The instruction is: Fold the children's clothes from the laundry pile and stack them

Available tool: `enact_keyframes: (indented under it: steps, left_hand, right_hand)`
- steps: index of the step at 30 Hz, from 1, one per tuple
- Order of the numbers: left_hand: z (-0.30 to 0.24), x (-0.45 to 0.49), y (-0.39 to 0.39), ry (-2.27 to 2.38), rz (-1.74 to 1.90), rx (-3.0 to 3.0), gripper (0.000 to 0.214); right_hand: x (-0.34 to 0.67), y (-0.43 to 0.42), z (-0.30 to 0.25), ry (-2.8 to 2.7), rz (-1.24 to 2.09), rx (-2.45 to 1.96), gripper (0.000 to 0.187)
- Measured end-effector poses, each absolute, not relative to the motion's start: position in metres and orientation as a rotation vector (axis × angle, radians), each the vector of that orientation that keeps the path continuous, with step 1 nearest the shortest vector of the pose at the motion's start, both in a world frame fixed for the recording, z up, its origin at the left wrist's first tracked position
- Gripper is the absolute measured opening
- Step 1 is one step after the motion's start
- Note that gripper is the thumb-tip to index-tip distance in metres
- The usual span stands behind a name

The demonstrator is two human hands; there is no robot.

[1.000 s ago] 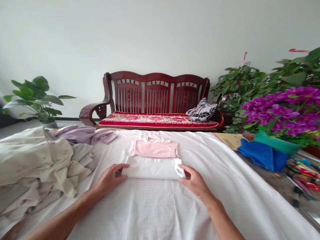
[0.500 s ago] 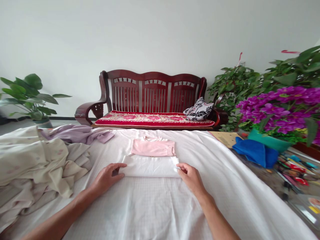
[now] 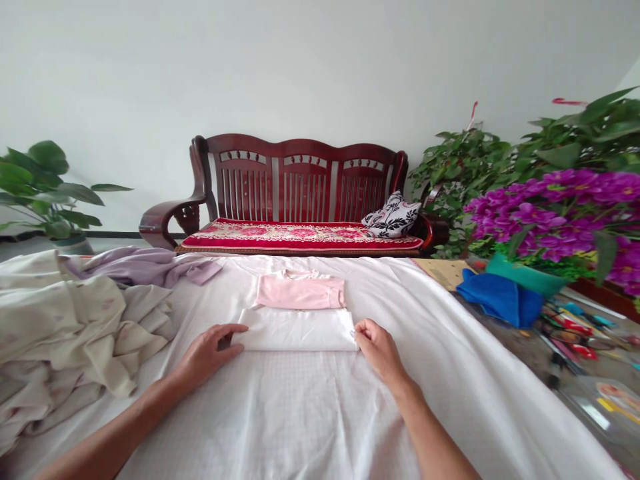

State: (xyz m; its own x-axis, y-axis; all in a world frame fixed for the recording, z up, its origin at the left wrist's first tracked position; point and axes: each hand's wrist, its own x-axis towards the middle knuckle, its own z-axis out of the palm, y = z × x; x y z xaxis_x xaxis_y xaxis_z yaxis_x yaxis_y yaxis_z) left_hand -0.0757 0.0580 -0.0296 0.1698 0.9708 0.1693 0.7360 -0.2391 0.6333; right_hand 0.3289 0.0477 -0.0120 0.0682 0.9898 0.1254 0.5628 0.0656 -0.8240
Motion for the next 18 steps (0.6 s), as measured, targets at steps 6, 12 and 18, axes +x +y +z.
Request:
enact_keyframes:
  steps: [6,12,18]
  left_hand:
    - [-0.0297,-0.0758,0.0584,1.614,0.771,2.057,0.039]
    - [-0.0272,-0.0751,0.0578,1.624,0.754,2.050,0.039]
    - [-0.0261,-0.0755,0.0581,1.612,0.749,2.075,0.039]
  right_hand:
    - [0.3293,0.0483,-0.0097,-1.549,0.827,-1.535,0.014]
    - [0.3307,0.0501,-0.0083,-1.492,0.891,-1.513,0.014]
    - [0.3339,0.0473,-0.0028,-1.478,0.963,-1.503,0.013]
